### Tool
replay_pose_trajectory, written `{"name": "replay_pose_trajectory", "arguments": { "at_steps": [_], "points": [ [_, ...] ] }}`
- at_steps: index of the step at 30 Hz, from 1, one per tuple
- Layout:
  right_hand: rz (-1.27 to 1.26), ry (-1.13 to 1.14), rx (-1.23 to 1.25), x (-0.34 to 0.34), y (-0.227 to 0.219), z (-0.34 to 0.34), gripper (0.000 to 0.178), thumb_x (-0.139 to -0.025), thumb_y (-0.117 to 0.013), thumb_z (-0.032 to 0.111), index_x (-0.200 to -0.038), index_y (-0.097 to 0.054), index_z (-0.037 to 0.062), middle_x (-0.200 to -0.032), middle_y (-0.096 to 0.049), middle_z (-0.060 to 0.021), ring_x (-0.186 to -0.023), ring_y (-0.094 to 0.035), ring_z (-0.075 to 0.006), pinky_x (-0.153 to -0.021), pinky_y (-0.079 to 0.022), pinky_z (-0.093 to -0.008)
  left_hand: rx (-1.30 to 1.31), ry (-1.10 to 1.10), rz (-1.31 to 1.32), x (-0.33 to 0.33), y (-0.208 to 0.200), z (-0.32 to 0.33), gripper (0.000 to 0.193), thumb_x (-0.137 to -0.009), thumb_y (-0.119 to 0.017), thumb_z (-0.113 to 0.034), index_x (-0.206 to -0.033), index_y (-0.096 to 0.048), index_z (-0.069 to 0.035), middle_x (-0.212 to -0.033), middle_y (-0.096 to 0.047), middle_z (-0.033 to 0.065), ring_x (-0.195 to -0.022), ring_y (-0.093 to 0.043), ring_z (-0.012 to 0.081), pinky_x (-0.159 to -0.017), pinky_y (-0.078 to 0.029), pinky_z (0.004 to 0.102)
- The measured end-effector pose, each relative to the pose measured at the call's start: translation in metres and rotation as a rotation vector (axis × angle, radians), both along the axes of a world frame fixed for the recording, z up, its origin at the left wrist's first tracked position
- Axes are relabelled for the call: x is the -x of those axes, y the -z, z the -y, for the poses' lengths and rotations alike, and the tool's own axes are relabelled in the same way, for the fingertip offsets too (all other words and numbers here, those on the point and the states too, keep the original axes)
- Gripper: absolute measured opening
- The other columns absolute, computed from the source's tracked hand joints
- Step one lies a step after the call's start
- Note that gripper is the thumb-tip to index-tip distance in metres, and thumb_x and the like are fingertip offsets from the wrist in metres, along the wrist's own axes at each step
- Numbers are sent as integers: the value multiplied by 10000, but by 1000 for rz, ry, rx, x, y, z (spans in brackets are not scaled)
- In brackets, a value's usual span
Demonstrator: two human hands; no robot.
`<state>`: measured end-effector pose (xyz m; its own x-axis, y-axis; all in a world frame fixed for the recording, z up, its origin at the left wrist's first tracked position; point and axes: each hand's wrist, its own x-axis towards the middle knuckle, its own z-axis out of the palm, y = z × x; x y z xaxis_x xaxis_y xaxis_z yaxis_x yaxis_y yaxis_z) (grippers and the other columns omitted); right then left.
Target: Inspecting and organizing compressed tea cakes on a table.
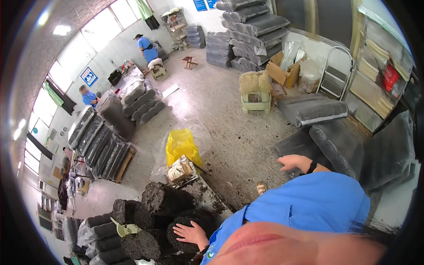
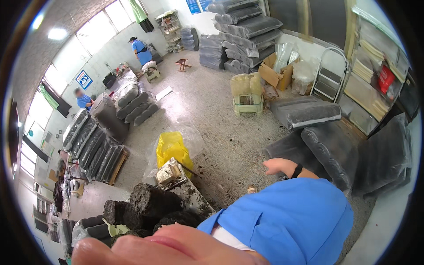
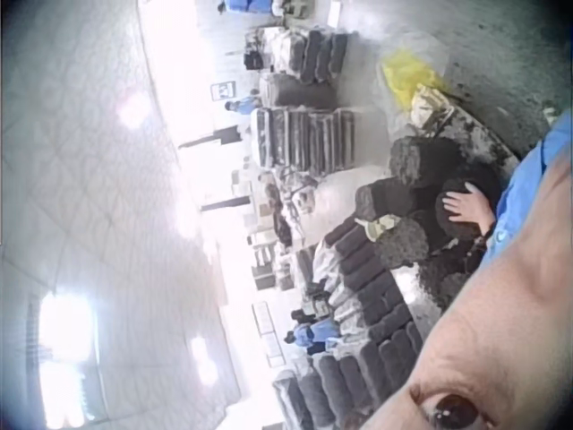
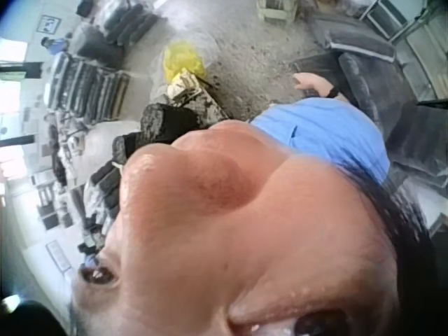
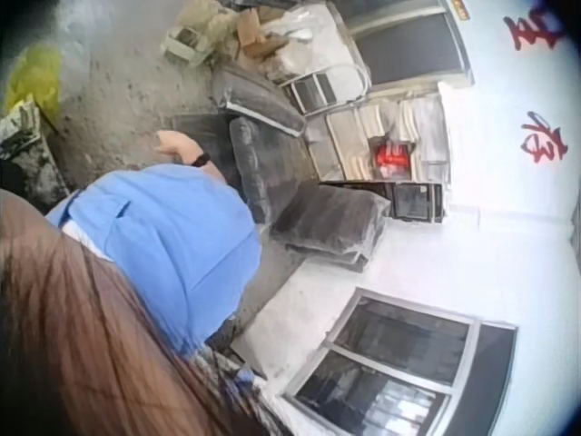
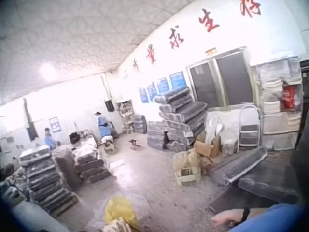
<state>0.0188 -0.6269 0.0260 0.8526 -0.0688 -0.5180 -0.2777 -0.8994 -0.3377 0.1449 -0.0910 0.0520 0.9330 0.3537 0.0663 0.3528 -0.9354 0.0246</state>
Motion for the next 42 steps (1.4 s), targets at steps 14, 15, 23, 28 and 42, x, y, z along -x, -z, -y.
{"name": "replay_pose_trajectory", "arguments": {
  "at_steps": [14,15,23,28,42],
  "points": [
    [23,123,-45,7,13,0,629,-896,-707,358,-1401,-517,36,-1243,-649,-232,-1171,-610,-399,-964,-488,-488,7,-1,-14,5,-1,0,789,-963,-566,-467,-1560,-316,-17,-1668,-203,194,-1538,-203,338,-1218,-134,583],
    [-3,125,-30,7,9,1,625,-898,-705,356,-1401,-516,36,-1245,-647,-234,-1174,-608,-401,-966,-486,-490,11,-3,-12,4,3,-2,787,-965,-562,-471,-1561,-317,-19,-1669,-201,193,-1539,-201,337,-1218,-133,582],
    [-2,131,-2,8,21,-6,605,-902,-697,346,-1389,-521,33,-1230,-658,-222,-1162,-616,-394,-954,-494,-486,-33,-46,-48,-4,50,-20,790,-965,-555,-479,-1565,-316,-25,-1670,-200,191,-1541,-198,333,-1221,-128,577],
    [139,54,-144,13,38,-8,532,-859,-714,351,-1219,-605,-26,-1131,-677,-271,-1078,-649,-415,-889,-523,-489,-15,51,145,0,46,-22,780,-927,-597,-468,-1528,-389,-17,-1649,-267,184,-1526,-229,339,-1208,-166,580],
    [395,116,-422,-58,-76,-51,438,-899,-692,179,-1287,-601,-1,-1194,-689,-183,-1141,-659,-294,-994,-512,-397,68,61,123,7,33,-24,820,-952,-540,-486,-1571,-290,-10,-1663,-220,186,-1549,-146,345,-1228,-62,591]
  ]
}}
